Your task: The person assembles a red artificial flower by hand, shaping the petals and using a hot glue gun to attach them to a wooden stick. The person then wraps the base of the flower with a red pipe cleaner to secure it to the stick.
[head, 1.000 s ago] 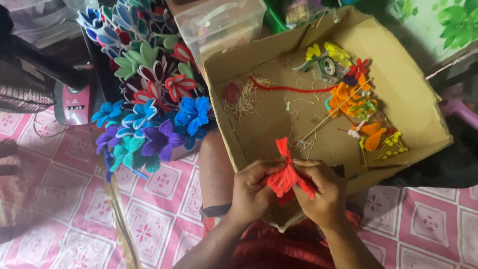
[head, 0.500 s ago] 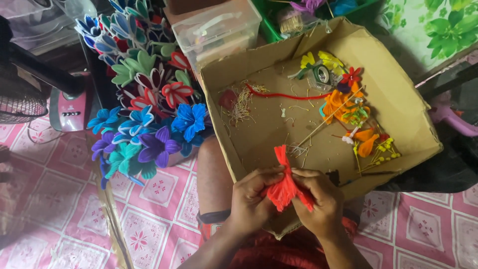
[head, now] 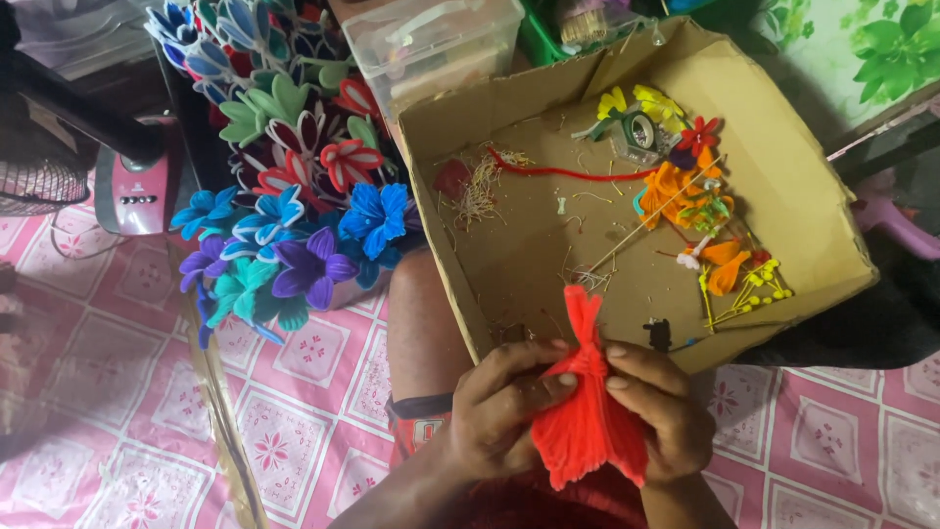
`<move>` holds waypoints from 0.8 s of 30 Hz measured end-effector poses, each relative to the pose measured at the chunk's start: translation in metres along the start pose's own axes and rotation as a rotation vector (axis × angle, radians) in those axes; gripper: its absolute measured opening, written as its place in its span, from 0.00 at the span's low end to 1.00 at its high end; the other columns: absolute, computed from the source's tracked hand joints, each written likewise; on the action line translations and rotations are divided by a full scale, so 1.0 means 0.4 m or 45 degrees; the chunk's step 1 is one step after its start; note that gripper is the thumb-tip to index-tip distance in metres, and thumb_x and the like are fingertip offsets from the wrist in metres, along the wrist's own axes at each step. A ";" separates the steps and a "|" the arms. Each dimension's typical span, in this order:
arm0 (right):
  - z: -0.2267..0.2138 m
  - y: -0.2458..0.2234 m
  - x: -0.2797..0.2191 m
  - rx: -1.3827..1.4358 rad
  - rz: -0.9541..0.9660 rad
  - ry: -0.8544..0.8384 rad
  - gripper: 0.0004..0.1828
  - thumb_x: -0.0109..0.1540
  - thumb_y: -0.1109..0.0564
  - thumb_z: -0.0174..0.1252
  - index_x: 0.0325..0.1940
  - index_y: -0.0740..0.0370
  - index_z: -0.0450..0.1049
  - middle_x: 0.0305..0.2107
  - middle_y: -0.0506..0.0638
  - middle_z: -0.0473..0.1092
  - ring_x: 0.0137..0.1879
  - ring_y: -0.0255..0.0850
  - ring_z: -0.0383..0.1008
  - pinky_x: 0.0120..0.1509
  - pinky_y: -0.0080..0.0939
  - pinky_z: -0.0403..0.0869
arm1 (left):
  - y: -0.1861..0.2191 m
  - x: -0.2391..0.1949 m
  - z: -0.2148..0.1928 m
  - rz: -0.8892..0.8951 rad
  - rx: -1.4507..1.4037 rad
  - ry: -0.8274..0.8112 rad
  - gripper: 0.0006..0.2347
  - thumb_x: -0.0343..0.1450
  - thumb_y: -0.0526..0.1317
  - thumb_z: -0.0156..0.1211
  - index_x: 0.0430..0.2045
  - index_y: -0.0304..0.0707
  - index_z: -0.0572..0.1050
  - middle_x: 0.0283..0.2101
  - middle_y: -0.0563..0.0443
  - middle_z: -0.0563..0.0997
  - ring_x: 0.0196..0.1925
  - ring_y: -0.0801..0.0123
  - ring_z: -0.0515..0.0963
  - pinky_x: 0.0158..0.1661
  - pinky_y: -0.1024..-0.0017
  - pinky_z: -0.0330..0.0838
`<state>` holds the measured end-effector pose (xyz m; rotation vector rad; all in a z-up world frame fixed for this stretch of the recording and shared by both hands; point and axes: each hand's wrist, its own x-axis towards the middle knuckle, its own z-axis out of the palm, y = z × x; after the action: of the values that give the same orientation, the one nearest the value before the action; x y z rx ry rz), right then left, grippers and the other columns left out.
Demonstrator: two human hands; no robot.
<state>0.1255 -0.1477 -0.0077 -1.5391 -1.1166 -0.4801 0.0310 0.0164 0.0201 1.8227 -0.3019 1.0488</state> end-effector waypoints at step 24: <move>-0.064 0.059 0.078 0.062 0.237 -0.599 0.21 0.68 0.44 0.49 0.57 0.60 0.72 0.60 0.64 0.69 0.66 0.56 0.73 0.67 0.49 0.74 | 0.059 0.014 -0.030 -0.917 -0.639 -0.109 0.26 0.71 0.44 0.61 0.62 0.28 0.68 0.52 0.47 0.73 0.55 0.65 0.73 0.59 0.67 0.66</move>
<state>0.1667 -0.1573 0.0121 -1.7418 -1.3086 0.0433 0.0137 0.0160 0.0409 1.3469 0.0523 0.3454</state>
